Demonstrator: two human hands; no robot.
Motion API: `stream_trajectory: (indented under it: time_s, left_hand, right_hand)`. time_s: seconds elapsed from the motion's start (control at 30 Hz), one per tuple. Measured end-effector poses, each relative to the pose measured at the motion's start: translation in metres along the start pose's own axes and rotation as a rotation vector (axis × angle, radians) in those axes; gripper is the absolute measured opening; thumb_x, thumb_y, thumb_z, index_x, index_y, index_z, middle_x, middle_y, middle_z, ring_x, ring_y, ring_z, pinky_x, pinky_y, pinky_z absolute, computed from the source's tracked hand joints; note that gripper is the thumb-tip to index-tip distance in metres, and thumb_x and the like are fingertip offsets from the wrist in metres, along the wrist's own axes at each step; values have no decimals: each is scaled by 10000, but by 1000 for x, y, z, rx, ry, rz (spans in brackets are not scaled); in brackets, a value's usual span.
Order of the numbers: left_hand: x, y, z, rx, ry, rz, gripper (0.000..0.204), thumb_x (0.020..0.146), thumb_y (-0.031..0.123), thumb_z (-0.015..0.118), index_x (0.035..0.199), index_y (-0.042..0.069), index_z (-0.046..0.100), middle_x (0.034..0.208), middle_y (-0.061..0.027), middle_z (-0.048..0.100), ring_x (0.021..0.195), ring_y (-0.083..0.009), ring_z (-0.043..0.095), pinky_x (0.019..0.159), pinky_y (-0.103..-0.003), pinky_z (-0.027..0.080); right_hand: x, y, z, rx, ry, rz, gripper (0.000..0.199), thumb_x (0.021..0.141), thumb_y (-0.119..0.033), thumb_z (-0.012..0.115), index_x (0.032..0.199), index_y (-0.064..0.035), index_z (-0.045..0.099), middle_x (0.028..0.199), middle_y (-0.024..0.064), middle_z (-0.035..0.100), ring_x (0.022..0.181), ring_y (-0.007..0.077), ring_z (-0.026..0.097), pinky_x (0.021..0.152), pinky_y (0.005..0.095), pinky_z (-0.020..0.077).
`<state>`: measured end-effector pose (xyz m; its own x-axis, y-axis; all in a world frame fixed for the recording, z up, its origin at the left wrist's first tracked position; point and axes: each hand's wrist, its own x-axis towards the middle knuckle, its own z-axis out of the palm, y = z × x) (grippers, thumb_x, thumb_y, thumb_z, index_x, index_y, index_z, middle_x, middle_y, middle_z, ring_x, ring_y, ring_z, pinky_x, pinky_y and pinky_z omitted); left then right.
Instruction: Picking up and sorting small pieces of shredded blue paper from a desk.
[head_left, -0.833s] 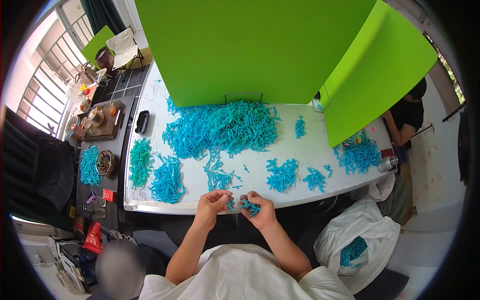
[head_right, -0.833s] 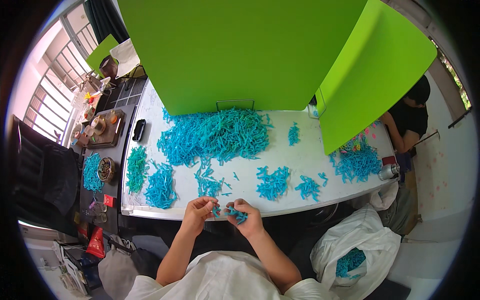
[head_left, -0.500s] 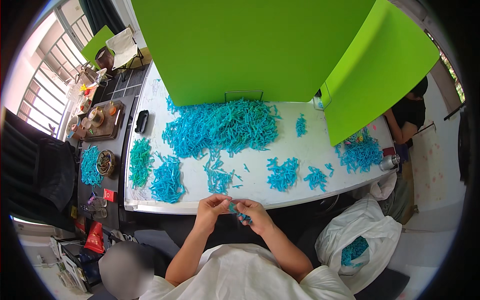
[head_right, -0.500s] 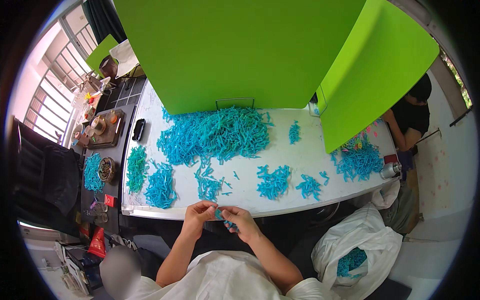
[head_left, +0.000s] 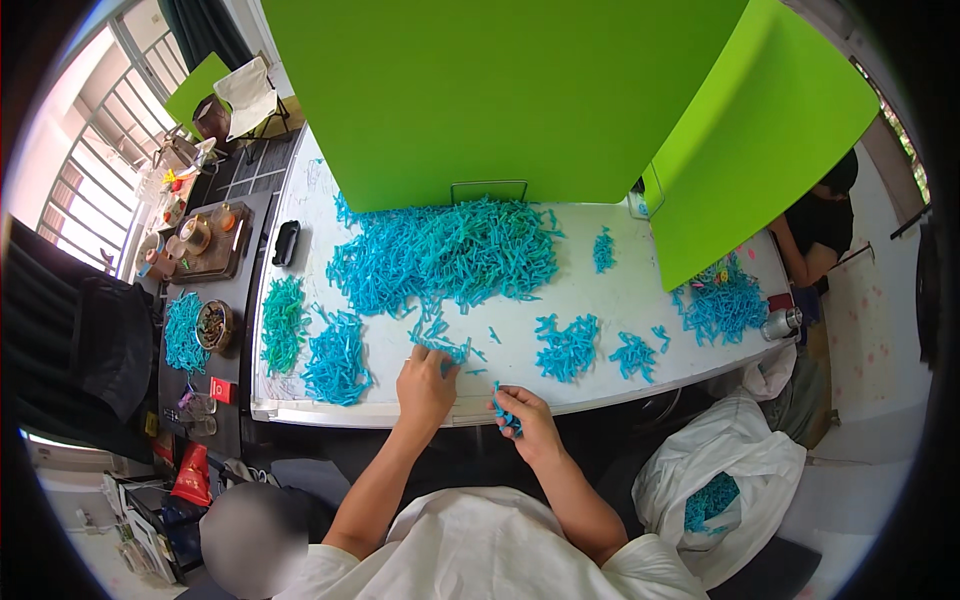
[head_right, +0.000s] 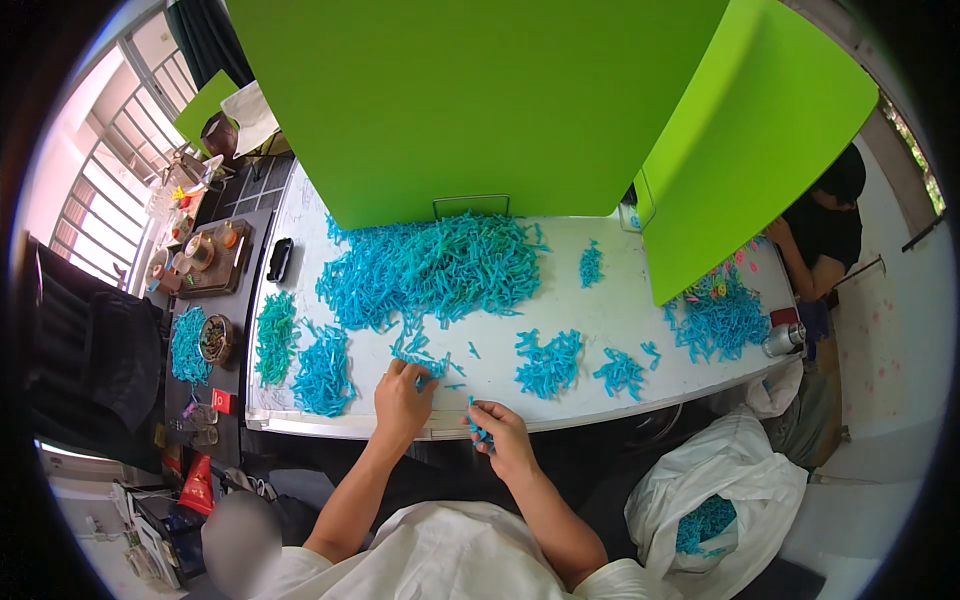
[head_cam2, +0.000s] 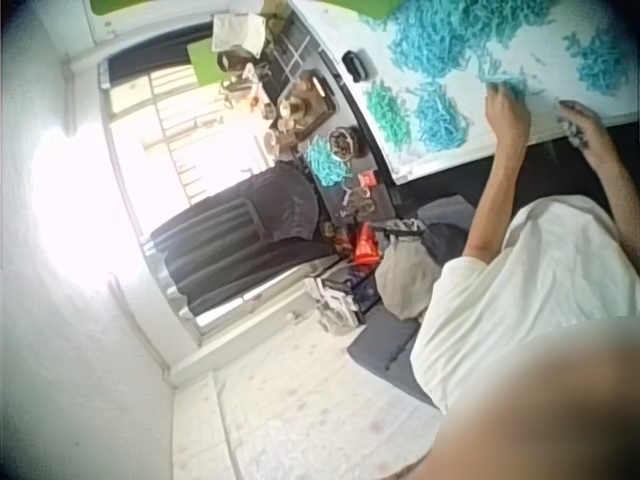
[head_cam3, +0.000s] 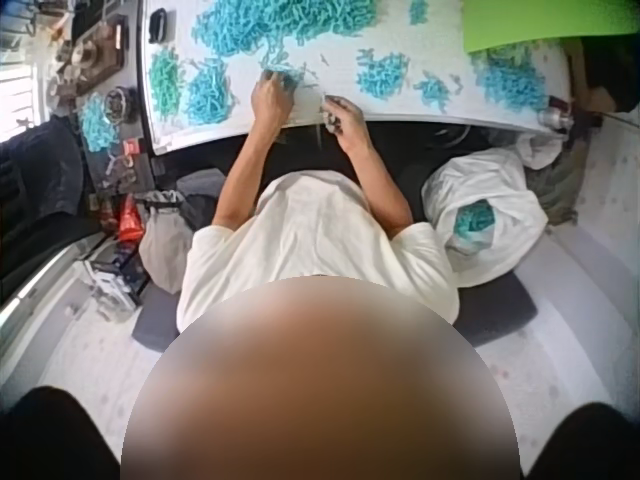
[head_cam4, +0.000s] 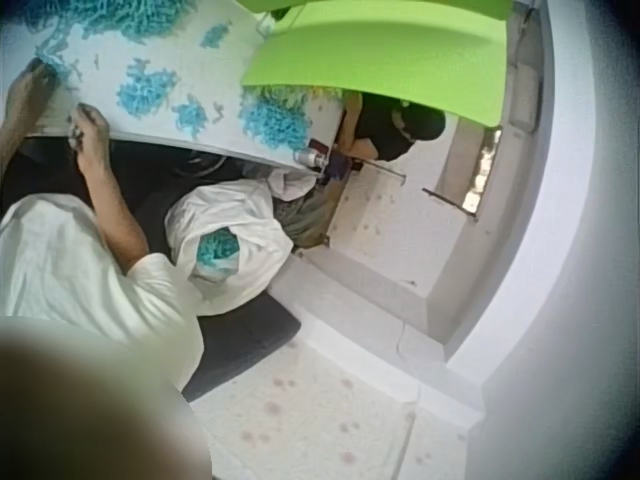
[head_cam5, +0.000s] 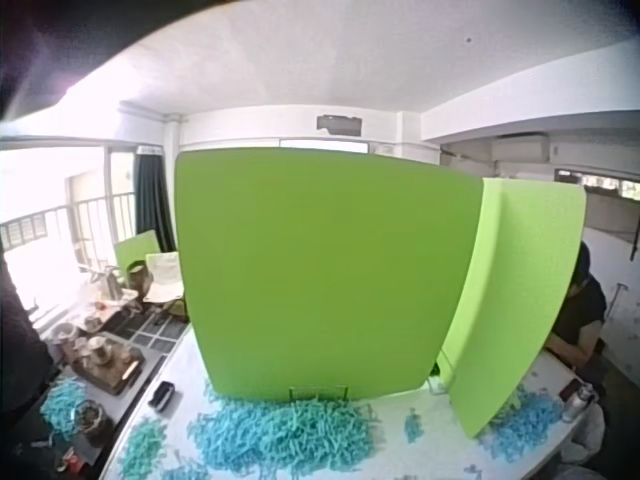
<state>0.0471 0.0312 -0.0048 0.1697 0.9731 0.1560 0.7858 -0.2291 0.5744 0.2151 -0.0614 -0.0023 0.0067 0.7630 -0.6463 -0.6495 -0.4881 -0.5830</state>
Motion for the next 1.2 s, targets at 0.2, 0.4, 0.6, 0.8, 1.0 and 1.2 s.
stream_trajectory:
  time_s: [0.2, 0.4, 0.6, 0.8, 1.0, 1.2]
  left_hand:
    - [-9, -10, -8, -19, -35, 97, 111, 767, 74, 742, 858, 55, 680, 770, -127, 635, 709, -354, 627, 642, -426, 500]
    - [-25, 13, -31, -485, -151, 30, 116, 790, -7, 730, 889, 25, 679, 811, -118, 700, 737, -234, 701, 661, -329, 542]
    - [-36, -6, -20, -720, -182, -85, 89, 833, 7, 736, 904, 8, 683, 827, -68, 699, 747, -137, 673, 719, -267, 546]
    - [-43, -12, -8, -1013, -139, -320, 57, 872, -5, 712, 918, -19, 683, 835, -46, 676, 729, -134, 662, 704, -250, 545]
    - [-38, 5, -26, -638, -82, -159, 57, 856, -16, 718, 895, -26, 677, 798, -76, 701, 705, -120, 670, 663, -254, 542]
    - [-42, 14, -26, -545, -10, -166, 95, 817, 5, 767, 867, -12, 688, 768, -88, 708, 688, -117, 680, 630, -252, 534]
  right_hand:
    - [2, 3, 13, -250, 91, -174, 235, 920, -173, 691, 1108, -35, 666, 891, 36, 687, 629, 47, 543, 480, 179, 397]
    - [24, 27, 24, -597, 103, -433, 303, 885, -164, 714, 1149, -17, 683, 874, 39, 701, 684, 38, 566, 541, 190, 423]
    - [7, 18, 30, -117, -79, -28, 310, 915, -186, 682, 1178, -23, 667, 855, -9, 657, 671, 49, 546, 525, 188, 395]
    - [3, 19, 30, -185, -15, -162, 316, 932, -177, 677, 1200, -12, 649, 899, 26, 673, 620, 53, 548, 494, 191, 413]
    - [1, 12, 33, -337, 51, -328, 287, 921, -141, 691, 1167, 4, 665, 894, 53, 693, 617, 45, 551, 480, 186, 416]
    - [0, 12, 34, -325, 88, -346, 231, 920, -145, 695, 1099, 1, 702, 867, 58, 705, 607, 38, 540, 480, 185, 409]
